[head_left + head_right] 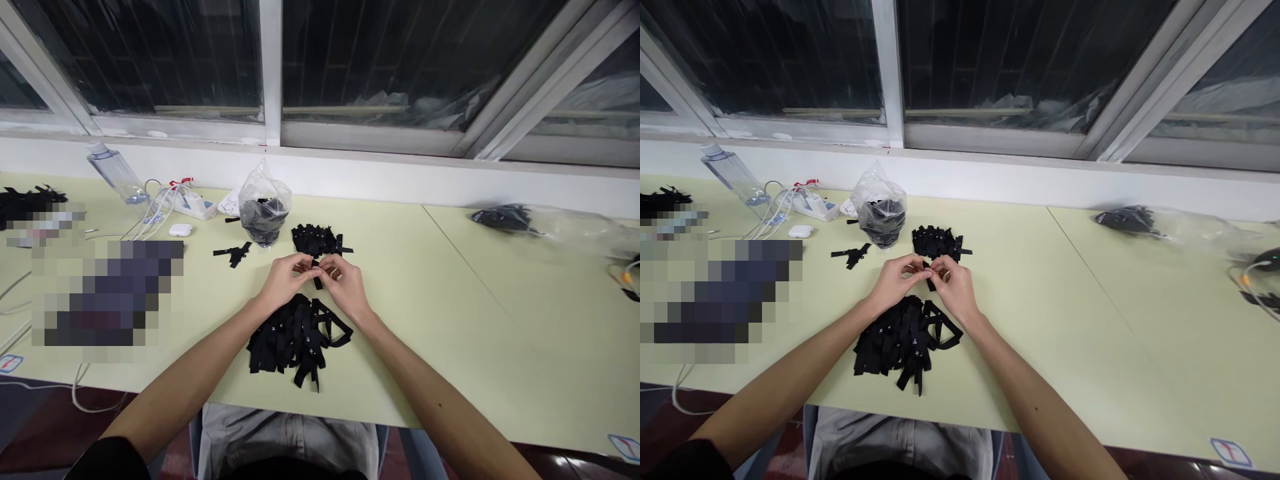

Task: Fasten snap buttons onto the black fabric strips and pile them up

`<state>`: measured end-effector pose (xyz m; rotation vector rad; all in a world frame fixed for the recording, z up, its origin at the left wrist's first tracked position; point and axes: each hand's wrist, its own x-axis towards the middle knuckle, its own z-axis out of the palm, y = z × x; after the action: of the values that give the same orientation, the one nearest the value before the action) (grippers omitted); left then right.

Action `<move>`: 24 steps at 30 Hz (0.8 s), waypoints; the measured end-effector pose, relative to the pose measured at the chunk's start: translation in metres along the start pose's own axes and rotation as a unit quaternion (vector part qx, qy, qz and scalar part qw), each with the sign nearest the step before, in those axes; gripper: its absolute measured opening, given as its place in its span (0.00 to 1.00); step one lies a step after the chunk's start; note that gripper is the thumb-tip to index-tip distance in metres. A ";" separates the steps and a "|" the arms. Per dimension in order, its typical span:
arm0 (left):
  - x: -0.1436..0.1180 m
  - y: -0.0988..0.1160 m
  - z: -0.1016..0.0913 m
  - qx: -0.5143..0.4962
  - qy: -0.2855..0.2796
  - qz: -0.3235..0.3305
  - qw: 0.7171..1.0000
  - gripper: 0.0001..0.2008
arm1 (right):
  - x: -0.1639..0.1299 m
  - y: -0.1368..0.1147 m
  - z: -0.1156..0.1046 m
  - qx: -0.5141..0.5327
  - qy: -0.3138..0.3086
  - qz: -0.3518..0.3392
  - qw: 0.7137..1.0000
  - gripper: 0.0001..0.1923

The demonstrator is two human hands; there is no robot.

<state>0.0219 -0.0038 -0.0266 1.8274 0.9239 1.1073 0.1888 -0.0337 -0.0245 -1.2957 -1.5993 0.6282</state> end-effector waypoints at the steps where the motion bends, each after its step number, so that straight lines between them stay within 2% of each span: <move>1: 0.000 -0.001 0.000 0.009 0.007 -0.002 1.000 0.13 | 0.000 0.000 0.001 0.004 -0.008 -0.001 1.000 0.06; 6: 0.001 -0.006 -0.001 0.017 0.024 -0.020 0.999 0.15 | -0.001 0.000 0.005 0.023 -0.022 0.004 0.999 0.06; 15: 0.002 -0.013 -0.003 0.023 0.061 -0.032 0.997 0.13 | -0.001 -0.002 0.006 0.079 -0.053 0.038 0.995 0.09; 20: 0.004 -0.012 -0.008 0.046 0.101 -0.037 0.993 0.10 | 0.003 -0.005 -0.001 0.115 -0.042 0.048 0.991 0.11; 24: 0.006 -0.010 -0.015 0.067 0.133 -0.026 0.989 0.08 | 0.018 -0.004 -0.010 0.135 -0.022 0.067 0.988 0.10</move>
<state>0.0087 0.0095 -0.0290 1.7788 1.2190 1.3045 0.1967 -0.0200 -0.0110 -1.2001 -1.4136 0.9292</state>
